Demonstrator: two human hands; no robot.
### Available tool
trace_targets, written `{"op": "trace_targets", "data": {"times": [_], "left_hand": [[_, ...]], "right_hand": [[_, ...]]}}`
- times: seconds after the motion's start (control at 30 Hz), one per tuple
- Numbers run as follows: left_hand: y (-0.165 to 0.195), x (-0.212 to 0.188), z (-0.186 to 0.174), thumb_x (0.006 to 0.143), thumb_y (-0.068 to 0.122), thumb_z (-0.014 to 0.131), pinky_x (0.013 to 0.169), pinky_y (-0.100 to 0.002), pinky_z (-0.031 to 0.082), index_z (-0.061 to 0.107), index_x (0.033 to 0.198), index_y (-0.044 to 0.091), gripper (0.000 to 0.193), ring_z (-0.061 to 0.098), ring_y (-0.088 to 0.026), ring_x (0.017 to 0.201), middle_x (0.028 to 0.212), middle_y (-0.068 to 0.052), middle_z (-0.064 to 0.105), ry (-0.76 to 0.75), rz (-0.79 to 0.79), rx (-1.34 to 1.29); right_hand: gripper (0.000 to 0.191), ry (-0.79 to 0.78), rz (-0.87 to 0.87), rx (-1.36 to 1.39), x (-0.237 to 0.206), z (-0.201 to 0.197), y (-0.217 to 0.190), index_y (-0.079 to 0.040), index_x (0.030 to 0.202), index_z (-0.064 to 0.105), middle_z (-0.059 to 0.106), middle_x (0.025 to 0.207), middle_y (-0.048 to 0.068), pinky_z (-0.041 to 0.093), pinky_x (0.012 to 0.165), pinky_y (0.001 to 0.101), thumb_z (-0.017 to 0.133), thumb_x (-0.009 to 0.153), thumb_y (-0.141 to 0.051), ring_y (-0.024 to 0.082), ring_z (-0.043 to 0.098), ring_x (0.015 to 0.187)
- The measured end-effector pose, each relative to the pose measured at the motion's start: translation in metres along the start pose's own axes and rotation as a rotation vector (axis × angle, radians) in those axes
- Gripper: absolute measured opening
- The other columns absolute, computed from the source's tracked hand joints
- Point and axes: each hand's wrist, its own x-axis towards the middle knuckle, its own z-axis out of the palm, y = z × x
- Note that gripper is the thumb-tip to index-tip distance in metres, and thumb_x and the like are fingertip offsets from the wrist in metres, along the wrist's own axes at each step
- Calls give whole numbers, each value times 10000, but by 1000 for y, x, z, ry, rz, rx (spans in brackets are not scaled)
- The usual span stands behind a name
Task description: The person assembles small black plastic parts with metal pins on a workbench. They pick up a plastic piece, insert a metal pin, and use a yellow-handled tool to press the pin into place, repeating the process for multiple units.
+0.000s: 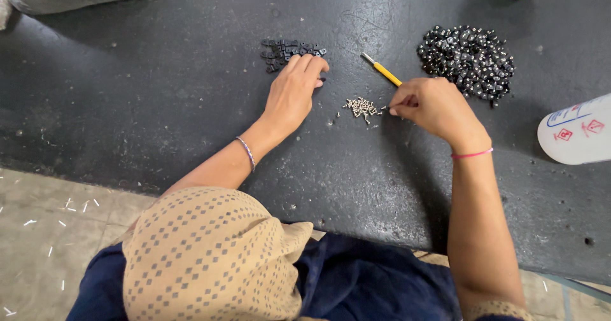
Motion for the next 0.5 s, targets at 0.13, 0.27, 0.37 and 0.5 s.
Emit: {"op": "trace_targets", "data": {"times": [0.13,0.27,0.37,0.5], "left_hand": [[8,0,-2,920,-32,679,811,-405,530,649,1036,40,140,656,-295,960,1004,-104,636,4,-79,-148],[14,4,3,953,17,692,758,-319,567,672,1050,12,99,732,-192,857,949,-86,709,-16,-246,-465],[17,5,5,960,66,701,675,-267,550,719,1061,28,109,698,-102,748,843,-55,745,-86,-410,-568],[21,4,5,957,108,726,638,-218,544,753,1061,36,129,653,-38,708,810,-4,750,-152,-536,-639]], "right_hand": [[68,45,-63,-77,1,2,-3,-50,894,756,740,836,108,553,700,346,745,827,-51,238,718,747],[84,252,-32,129,6,6,-10,-32,977,729,754,892,80,564,727,305,728,895,-48,176,724,776],[87,326,-34,286,9,12,-16,-23,997,725,751,884,50,565,729,264,745,920,-58,112,706,783],[107,343,27,409,13,24,-25,-36,1004,758,757,889,6,555,711,228,773,901,-66,52,673,775]]}}
